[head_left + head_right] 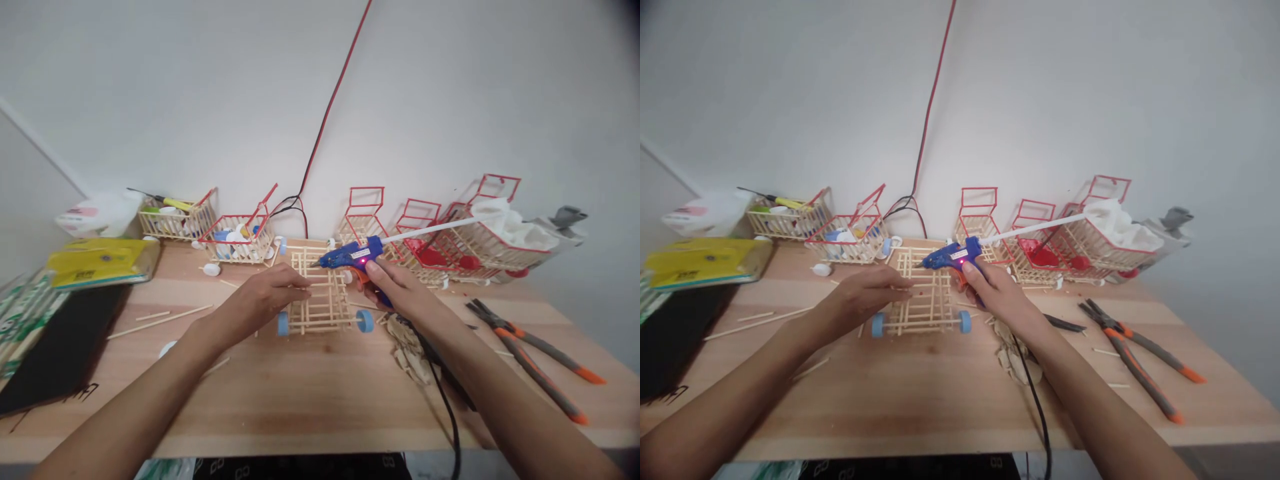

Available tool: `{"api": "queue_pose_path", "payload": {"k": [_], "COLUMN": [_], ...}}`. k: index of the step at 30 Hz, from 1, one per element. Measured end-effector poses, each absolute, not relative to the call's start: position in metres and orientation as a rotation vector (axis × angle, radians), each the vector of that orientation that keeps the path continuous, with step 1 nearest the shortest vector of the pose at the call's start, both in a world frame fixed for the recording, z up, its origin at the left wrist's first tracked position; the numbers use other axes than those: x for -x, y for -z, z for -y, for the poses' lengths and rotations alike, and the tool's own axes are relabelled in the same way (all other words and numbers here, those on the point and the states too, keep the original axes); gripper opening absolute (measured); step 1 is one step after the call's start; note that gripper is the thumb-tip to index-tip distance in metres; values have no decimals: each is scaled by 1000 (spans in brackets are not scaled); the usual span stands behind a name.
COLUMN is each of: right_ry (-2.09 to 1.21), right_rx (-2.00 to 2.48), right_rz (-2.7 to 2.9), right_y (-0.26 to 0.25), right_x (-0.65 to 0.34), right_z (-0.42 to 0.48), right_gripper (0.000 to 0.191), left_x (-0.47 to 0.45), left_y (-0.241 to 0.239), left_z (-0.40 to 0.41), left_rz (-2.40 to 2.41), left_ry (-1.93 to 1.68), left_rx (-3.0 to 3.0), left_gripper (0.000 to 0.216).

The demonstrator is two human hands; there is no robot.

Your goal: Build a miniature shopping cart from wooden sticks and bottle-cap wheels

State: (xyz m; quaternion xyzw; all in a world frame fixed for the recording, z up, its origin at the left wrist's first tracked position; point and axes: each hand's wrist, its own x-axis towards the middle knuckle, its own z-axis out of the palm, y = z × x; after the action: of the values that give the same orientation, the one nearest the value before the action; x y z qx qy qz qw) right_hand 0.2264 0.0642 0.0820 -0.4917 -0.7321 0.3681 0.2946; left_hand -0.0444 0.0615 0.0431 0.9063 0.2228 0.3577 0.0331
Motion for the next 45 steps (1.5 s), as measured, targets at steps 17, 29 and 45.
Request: {"api": "queue_pose_path", "payload": {"k": [17,29,45], "right_ry": [-951,-873,-782], "right_rx": [1338,1367,1394], "right_rz": [1937,1991,2018], "right_y": [-74,-70,-72], "right_x": [-220,-222,-228], "right_z": [-66,-68,-65], "right_gripper": [46,46,44], "left_x": [45,43,44], "left_y": [-41,-43,-41], "left_z": [-62,-61,-62], "left_rz": [-663,-677,-681], "left_ry": [-1111,-1129,-1144], "left_rx": [-2795,-2807,-2805], "left_gripper": [20,18,17]}}
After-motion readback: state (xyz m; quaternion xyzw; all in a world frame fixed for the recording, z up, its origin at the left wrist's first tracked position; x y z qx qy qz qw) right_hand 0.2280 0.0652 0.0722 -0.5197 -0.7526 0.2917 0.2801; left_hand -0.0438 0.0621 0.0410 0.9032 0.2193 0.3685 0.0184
